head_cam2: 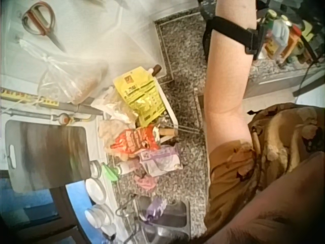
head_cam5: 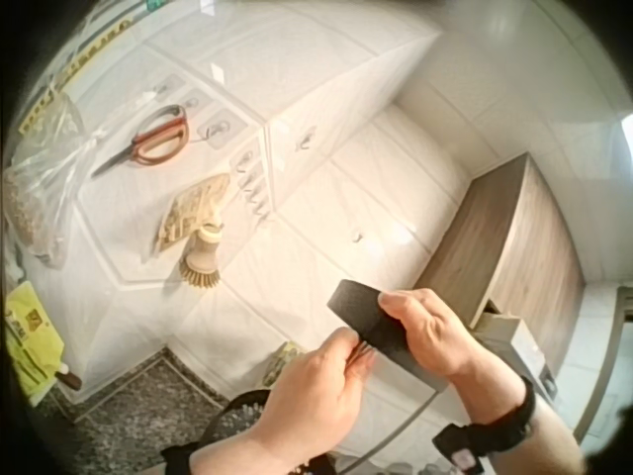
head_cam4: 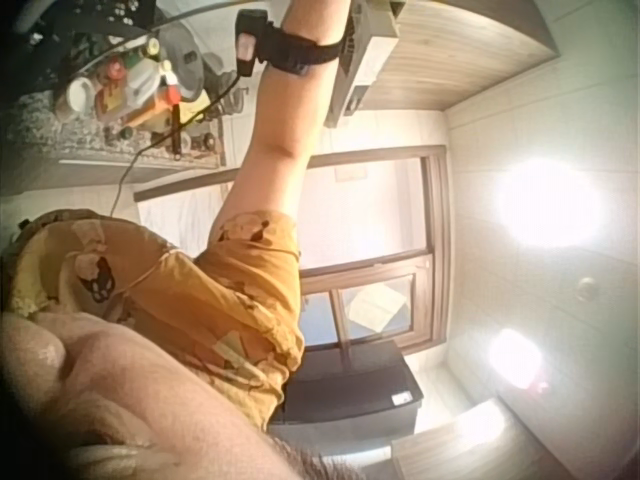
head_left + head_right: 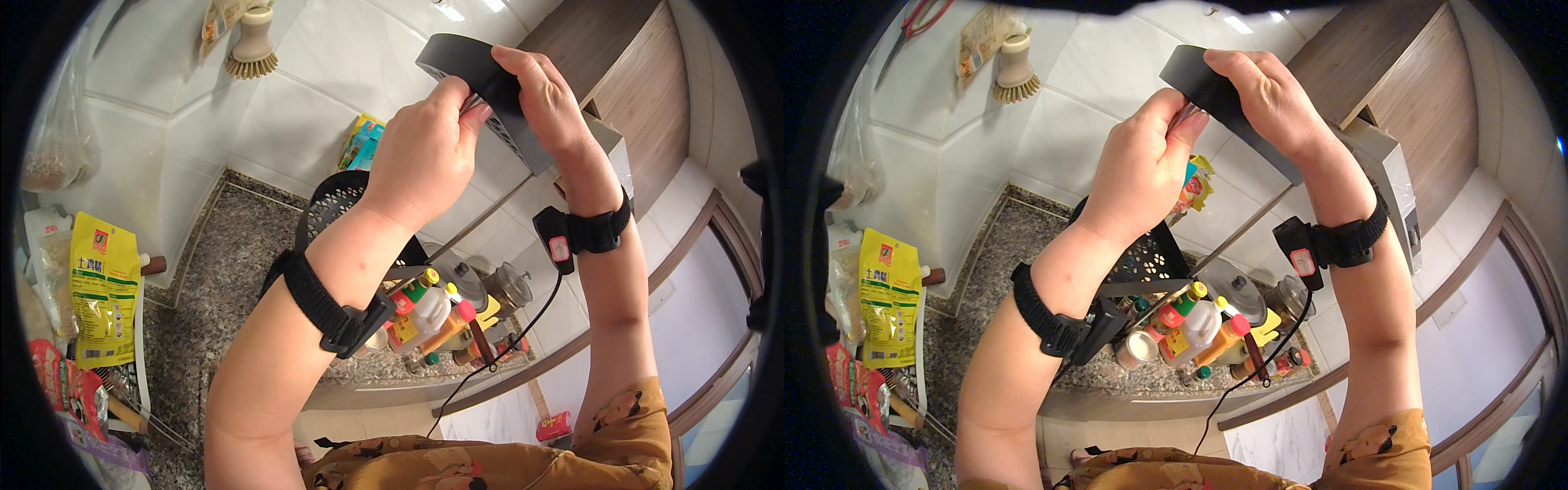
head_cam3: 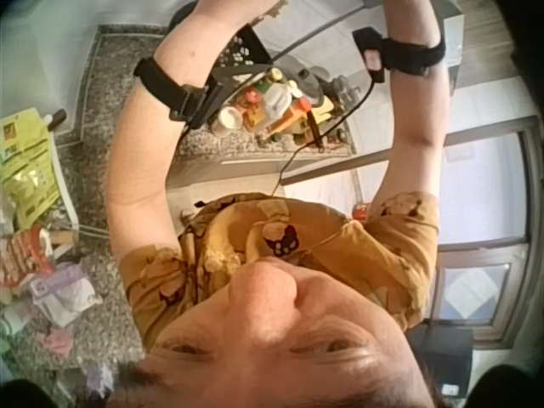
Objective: The person assembles a black perforated corner rack by inserting metal rods into the slots of three curved trays. They align the trays vertically, secure the rods, and adjust the structure to ensure stability.
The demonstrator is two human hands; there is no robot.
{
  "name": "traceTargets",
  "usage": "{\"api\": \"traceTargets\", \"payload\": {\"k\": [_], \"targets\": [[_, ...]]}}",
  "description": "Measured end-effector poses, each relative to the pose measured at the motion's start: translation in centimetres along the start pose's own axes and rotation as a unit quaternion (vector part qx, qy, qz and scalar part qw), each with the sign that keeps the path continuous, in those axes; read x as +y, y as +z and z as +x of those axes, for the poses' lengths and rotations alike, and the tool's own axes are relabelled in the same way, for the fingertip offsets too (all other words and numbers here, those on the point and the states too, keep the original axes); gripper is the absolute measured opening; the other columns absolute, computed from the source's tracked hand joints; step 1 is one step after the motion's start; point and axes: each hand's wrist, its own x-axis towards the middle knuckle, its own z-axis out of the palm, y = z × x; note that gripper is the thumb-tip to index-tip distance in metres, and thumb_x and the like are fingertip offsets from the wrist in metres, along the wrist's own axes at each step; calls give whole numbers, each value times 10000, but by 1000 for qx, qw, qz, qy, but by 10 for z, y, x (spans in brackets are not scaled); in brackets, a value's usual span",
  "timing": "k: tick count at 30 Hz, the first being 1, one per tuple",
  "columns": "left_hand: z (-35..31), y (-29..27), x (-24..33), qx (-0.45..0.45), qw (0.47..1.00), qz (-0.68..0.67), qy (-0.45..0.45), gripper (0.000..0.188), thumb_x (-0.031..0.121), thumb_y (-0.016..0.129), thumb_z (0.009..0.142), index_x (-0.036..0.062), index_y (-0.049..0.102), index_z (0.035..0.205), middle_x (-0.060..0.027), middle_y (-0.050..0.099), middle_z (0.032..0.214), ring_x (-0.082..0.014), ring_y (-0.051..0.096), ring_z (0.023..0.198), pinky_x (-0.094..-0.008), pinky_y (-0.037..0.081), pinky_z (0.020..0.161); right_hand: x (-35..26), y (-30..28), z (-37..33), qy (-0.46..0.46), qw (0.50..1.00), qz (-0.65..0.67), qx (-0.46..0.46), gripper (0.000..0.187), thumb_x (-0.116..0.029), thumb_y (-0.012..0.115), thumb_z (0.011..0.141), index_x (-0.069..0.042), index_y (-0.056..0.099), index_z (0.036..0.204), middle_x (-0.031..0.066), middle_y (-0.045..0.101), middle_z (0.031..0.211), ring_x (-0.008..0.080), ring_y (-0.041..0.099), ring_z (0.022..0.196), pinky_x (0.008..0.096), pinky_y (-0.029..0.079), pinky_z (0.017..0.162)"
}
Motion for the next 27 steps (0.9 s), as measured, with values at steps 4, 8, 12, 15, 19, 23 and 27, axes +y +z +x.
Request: {"api": "traceTargets", "payload": {"k": [4, 8, 12, 15, 19, 23, 27], "targets": [[1, 0, 1, -8, 1000, -12, -8, 237, 203, 580, 992, -1, 563, 874, -211, 656, 723, -440, 642, 712, -495, 495, 617, -3, -2, 1, 34, 999, 5, -10, 398, -317, 473, 1043, 28, 665, 1100, 36, 651, 898, 113, 566, 838, 272, 467, 767], [0, 3, 3, -9, 999, 41, -15, 231, 196, 568, 998, 2, 554, 874, -212, 654, 713, -425, 652, 717, -484, 513, 623, 1, -5, 6, 57, 997, 24, -48, 419, -343, 488, 1048, 34, 666, 1088, 37, 652, 905, 117, 570, 849, 279, 475, 782], [2, 8, -2, 16, 985, 167, 37, 180, 157, 547, 998, 6, 543, 900, -198, 662, 734, -381, 683, 729, -449, 549, 634, 1, -3, 9, 17, 999, -2, -49, 455, -360, 471, 1057, 52, 663, 1036, 39, 650, 812, 123, 553, 781, 304, 483, 754], [2, 11, -3, 18, 978, 202, 45, 156, 137, 537, 996, 0, 531, 922, -207, 660, 746, -388, 683, 739, -459, 552, 639, 9, 0, 11, 19, 999, -2, -42, 470, -376, 472, 1052, 56, 653, 1014, 77, 626, 759, 146, 537, 739, 332, 487, 736], [4, 13, -3, 23, 976, 215, 31, 180, 151, 527, 1008, -13, 520, 934, -245, 646, 738, -448, 658, 750, -525, 526, 640, 7, 3, 11, -3, 998, -57, -14, 494, -407, 488, 1034, 62, 626, 959, 112, 553, 661, 175, 494, 648, 365, 475, 659], [5, 11, 1, -5, 971, 240, 15, 86, 55, 520, 951, -26, 533, 926, -222, 671, 773, -378, 703, 751, -420, 583, 660, 6, 4, 9, -18, 996, -88, -5, 495, -407, 484, 1030, 58, 621, 932, 109, 555, 656, 182, 490, 631, 365, 471, 640], [8, 8, 4, -26, 977, 212, -16, 108, 58, 520, 949, -49, 529, 948, -265, 673, 801, -412, 696, 773, -458, 573, 679, 2, 6, 11, -4, 997, -79, -5, 470, -388, 501, 1009, 53, 624, 903, 109, 550, 632, 184, 484, 601, 371, 469, 619]]}}
